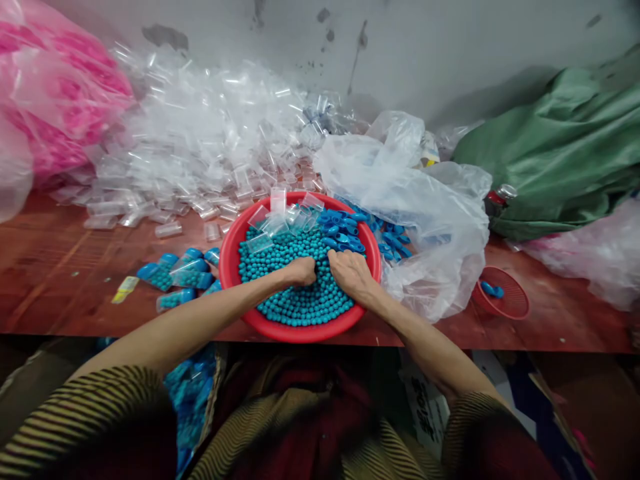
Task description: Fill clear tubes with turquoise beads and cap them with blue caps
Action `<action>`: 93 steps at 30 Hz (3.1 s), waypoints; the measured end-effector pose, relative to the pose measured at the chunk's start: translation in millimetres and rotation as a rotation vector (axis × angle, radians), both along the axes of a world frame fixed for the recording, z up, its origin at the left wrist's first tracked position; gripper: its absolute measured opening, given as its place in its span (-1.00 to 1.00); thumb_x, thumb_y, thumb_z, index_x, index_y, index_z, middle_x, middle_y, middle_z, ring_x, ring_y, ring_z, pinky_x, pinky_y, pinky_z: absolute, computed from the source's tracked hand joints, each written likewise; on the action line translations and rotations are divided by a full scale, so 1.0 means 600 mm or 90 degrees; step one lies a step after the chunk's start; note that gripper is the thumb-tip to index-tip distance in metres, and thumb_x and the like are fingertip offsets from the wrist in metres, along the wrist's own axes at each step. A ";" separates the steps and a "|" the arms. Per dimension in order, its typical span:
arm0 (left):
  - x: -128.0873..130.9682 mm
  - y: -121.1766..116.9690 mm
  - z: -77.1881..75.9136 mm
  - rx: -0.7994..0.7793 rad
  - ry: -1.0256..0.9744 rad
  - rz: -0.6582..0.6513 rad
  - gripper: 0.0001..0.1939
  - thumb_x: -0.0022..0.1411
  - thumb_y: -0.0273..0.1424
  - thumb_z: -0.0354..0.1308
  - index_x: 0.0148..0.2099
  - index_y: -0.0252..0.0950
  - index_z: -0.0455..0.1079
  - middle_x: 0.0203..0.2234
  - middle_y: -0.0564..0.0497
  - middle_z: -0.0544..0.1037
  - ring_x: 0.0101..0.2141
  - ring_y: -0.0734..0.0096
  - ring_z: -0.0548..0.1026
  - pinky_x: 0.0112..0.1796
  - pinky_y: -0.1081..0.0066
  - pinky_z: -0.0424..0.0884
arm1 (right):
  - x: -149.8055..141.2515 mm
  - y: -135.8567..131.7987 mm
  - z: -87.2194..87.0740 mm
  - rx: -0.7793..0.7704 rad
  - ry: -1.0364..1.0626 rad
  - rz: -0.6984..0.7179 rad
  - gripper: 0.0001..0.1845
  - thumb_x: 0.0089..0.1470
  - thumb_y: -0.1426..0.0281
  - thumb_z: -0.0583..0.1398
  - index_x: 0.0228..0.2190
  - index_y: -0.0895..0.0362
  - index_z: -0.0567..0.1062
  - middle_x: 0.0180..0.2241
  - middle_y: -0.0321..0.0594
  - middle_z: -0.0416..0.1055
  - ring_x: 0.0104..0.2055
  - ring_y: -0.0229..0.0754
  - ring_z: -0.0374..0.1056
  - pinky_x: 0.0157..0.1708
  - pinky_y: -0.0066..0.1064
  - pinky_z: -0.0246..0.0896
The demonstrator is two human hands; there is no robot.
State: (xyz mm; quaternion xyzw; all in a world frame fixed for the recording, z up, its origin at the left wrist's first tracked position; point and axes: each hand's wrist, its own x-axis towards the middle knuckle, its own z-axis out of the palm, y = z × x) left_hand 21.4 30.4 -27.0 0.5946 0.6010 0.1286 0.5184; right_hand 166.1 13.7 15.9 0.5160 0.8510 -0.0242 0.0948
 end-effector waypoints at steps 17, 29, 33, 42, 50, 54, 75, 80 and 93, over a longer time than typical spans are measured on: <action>-0.043 -0.032 0.038 -0.186 -0.441 0.217 -0.73 -0.19 -0.38 0.35 -0.44 -0.35 0.33 -0.58 0.11 0.39 -0.53 0.56 0.32 -0.45 0.49 0.20 | 0.031 0.021 -0.013 -0.177 0.495 -0.042 -0.57 0.20 0.38 -0.02 0.05 0.20 0.39 0.00 -0.07 0.42 0.02 -0.11 0.34 0.04 -0.26 0.18; -0.036 -0.066 0.048 -0.054 -0.382 0.116 -0.56 -0.01 -0.11 0.22 -0.22 -0.31 0.22 -0.61 0.13 0.42 -0.70 0.55 0.35 -0.66 0.54 0.17 | 0.014 -0.002 -0.013 -0.253 0.678 -0.111 -0.63 0.11 0.43 0.07 -0.06 0.20 0.48 -0.56 -0.29 0.43 -0.51 -0.29 0.34 -0.39 -0.43 0.27; -0.037 -0.074 0.051 -0.047 -0.425 0.133 -0.34 0.02 -0.15 0.23 0.09 -0.32 0.12 -0.58 0.13 0.43 -0.70 0.56 0.35 -0.69 0.56 0.19 | 0.016 0.001 -0.015 -0.346 0.772 -0.159 -0.65 0.07 0.40 0.09 -0.13 0.20 0.51 -0.61 -0.37 0.34 -0.58 -0.35 0.27 -0.51 -0.50 0.21; -0.038 -0.081 0.049 -0.035 -0.476 0.164 -0.29 -0.03 -0.27 0.28 0.15 -0.36 0.15 -0.50 0.11 0.42 -0.61 0.55 0.39 -0.61 0.51 0.32 | 0.006 -0.007 -0.021 -0.424 0.875 -0.184 -0.67 0.01 0.33 0.11 -0.20 0.19 0.51 -0.54 -0.37 0.32 -0.63 -0.41 0.23 -0.63 -0.57 0.17; -0.025 -0.087 0.050 0.049 -0.377 0.182 -0.55 0.04 -0.39 0.15 0.02 -0.32 0.27 -0.56 0.15 0.35 -0.69 0.61 0.32 -0.71 0.57 0.22 | 0.020 -0.008 -0.007 -0.366 0.720 -0.014 -0.69 0.09 0.34 0.05 -0.38 0.22 0.55 -0.67 -0.41 0.18 -0.65 -0.41 0.07 -0.62 -0.55 -0.01; -0.023 -0.087 0.050 0.069 -0.334 0.229 -0.66 0.05 -0.37 0.14 -0.08 -0.30 0.30 -0.61 0.19 0.29 -0.73 0.63 0.28 -0.75 0.59 0.16 | 0.011 -0.002 -0.008 -0.278 0.677 0.064 -0.68 0.10 0.36 0.05 -0.34 0.24 0.57 -0.64 -0.39 0.18 -0.59 -0.40 0.03 -0.55 -0.53 -0.02; -0.024 -0.092 0.051 0.192 -0.320 0.197 -0.51 0.11 -0.40 0.10 0.11 -0.27 0.19 -0.52 0.15 0.28 -0.55 0.58 0.22 -0.51 0.52 0.23 | -0.019 -0.029 0.004 -0.202 0.546 0.056 -0.22 0.06 0.22 0.17 0.18 0.42 0.10 0.00 0.19 0.30 0.05 0.06 0.27 -0.02 -0.15 0.23; -0.023 -0.093 0.054 0.191 -0.320 0.203 -0.64 0.09 -0.36 0.12 -0.04 -0.32 0.29 -0.49 0.12 0.32 -0.44 0.52 0.27 -0.37 0.48 0.24 | -0.036 -0.055 -0.006 -0.066 0.363 0.039 -0.05 -0.01 0.13 0.20 0.21 0.42 -0.03 0.03 0.29 0.21 -0.04 0.16 0.33 -0.18 -0.10 0.33; -0.006 -0.096 0.069 0.161 -0.380 0.252 -0.71 0.07 -0.35 0.15 -0.13 -0.30 0.31 -0.47 0.12 0.36 -0.43 0.52 0.29 -0.37 0.50 0.23 | -0.038 -0.056 -0.005 -0.020 0.405 0.042 -0.05 -0.03 0.17 0.22 0.23 0.29 -0.07 -0.02 0.16 0.24 -0.11 0.07 0.36 -0.26 -0.17 0.36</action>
